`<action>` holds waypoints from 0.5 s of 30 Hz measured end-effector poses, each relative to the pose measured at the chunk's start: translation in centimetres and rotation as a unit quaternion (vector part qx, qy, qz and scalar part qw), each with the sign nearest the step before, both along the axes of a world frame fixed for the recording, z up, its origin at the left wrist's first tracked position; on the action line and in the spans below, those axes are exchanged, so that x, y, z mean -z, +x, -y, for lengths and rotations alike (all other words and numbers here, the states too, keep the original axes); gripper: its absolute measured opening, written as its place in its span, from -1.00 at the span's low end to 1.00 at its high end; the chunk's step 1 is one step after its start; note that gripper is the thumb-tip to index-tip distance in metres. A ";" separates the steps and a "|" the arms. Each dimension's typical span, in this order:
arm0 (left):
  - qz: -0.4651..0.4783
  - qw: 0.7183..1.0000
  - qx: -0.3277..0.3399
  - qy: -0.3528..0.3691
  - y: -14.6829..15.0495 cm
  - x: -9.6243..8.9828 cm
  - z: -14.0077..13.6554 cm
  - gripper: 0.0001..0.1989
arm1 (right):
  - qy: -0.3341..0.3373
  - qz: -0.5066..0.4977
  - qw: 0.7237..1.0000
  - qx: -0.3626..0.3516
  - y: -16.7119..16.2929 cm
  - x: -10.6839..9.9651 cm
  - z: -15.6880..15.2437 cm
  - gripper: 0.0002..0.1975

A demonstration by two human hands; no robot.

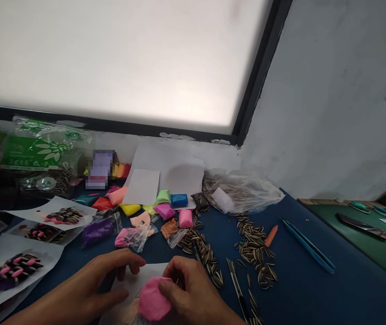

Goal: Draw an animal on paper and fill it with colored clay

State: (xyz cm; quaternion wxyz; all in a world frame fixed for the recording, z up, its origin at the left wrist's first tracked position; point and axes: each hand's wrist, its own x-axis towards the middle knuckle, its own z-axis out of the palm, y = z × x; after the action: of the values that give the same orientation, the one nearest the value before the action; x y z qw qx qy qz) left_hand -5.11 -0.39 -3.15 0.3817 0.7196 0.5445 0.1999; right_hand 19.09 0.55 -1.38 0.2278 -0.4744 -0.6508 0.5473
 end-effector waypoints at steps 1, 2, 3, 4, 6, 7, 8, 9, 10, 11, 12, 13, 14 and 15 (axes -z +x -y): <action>-0.005 1.000 0.006 -0.018 -0.2 -0.2 0.1 -0.44 | -0.006 -0.002 1.000 0.000 0.0 0.0 -0.1 -0.79; -0.007 0.999 0.015 -0.041 -0.3 -0.5 0.2 -0.38 | -0.012 -0.003 1.000 0.000 -0.1 -0.1 -0.1 -0.78; -0.008 0.998 0.026 -0.064 -0.3 -0.9 0.3 -0.32 | -0.018 -0.006 1.000 0.000 -0.1 -0.2 -0.1 -0.78; -0.007 0.996 0.039 -0.083 -0.2 -1.3 0.5 -0.30 | -0.025 -0.011 1.000 -0.001 -0.1 -0.3 -0.1 -0.77; -0.009 0.995 0.066 -0.068 -0.1 -2.2 0.8 -0.32 | -0.046 -0.026 0.999 -0.007 -0.2 -0.7 -0.1 -0.76; -0.013 0.996 0.074 -0.052 0.1 -2.5 0.9 -0.35 | -0.057 -0.035 0.998 -0.010 -0.2 -0.9 -0.1 -0.75; -0.019 0.996 0.081 -0.029 0.2 -2.7 1.0 -0.37 | -0.066 -0.043 0.997 -0.013 -0.2 -1.0 0.0 -0.75; -0.028 0.996 0.085 -0.008 0.3 -2.7 1.1 -0.39 | -0.071 -0.047 0.996 -0.013 -0.2 -1.1 0.0 -0.74; -0.038 0.995 0.089 0.013 0.4 -2.7 1.2 -0.40 | -0.073 -0.044 0.996 -0.012 -0.2 -1.1 0.1 -0.75; -0.049 0.994 0.092 0.031 0.4 -2.6 1.2 -0.40 | -0.070 -0.039 0.997 -0.009 -0.3 -1.1 0.2 -0.75; -0.059 0.993 0.095 0.046 0.4 -2.4 1.3 -0.40 | -0.063 -0.030 0.998 -0.007 -0.3 -1.0 0.2 -0.76; -0.068 0.991 0.099 0.058 0.4 -2.3 1.4 -0.40 | -0.054 -0.020 0.998 -0.009 -0.3 -0.8 0.2 -0.76; -0.075 0.990 0.100 0.064 0.4 -2.1 1.4 -0.38 | -0.044 -0.010 0.999 -0.012 -0.3 -0.5 0.3 -0.77; -0.081 0.989 0.099 0.068 0.4 -2.0 1.5 -0.37 | -0.032 -0.002 0.999 -0.017 -0.2 -0.3 0.3 -0.78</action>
State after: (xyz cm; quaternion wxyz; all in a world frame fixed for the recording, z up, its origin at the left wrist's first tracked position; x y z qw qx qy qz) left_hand -4.69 -1.86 -1.12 0.3050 0.8081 0.4845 0.1387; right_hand 18.86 0.28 -1.11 0.2040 -0.4691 -0.6409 0.5723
